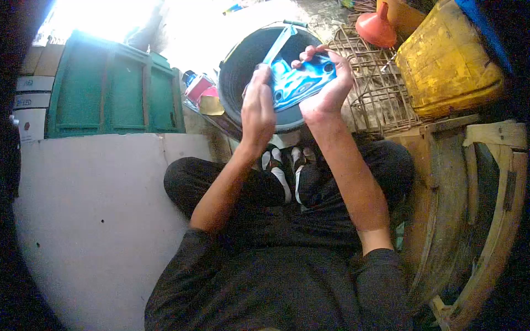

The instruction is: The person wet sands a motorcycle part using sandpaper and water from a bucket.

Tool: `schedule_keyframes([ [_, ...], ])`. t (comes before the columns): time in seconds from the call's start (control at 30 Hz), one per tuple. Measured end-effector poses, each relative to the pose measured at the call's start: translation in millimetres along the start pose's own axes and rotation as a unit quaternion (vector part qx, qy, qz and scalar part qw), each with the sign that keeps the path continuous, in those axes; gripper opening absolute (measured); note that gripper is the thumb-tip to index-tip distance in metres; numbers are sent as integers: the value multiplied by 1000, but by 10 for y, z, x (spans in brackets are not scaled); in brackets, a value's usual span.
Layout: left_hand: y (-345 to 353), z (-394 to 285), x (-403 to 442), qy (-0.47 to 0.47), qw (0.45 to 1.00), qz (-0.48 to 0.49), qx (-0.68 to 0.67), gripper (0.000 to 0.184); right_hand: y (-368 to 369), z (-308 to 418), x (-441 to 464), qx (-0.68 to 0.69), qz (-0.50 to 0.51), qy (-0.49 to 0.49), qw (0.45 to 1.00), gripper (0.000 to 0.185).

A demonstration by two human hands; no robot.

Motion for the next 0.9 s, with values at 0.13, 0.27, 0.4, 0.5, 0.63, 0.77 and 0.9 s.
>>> schedule_keyframes([
  [0.13, 19, -285, -314, 121, 993, 8, 10, 46, 26, -10, -14, 13, 23, 16, 1000, 21],
  [0.27, 42, -35, -108, 89, 996, -17, 2, 41, -88, 27, 38, -23, -40, -32, 998, 22],
  [0.4, 20, -266, -263, 151, 988, -33, 19, 44, -56, 72, 38, -28, -16, -28, 999, 22],
  [0.5, 116, -323, -447, 229, 971, 31, 63, 45, -106, 49, 43, -21, -7, -37, 999, 22],
  [0.63, 100, 191, -126, -62, 998, -16, -5, 44, -167, 65, 55, -17, -57, -49, 997, 20],
  [0.77, 22, -425, -333, 193, 980, 12, 36, 43, -82, 22, 42, 14, 13, 6, 1000, 20],
  [0.9, 69, 227, -100, -87, 996, -24, -16, 43, -116, 54, 17, -12, -64, -39, 997, 20],
])
Point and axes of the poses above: each hand's wrist, its own x-axis towards the middle knuckle, its own y-axis out of the palm, z = x × y, the point moved 8 cm from there along x, towards the middle knuckle, and after that the axes turned 12 degrees about -z, right-handed, at the moved point
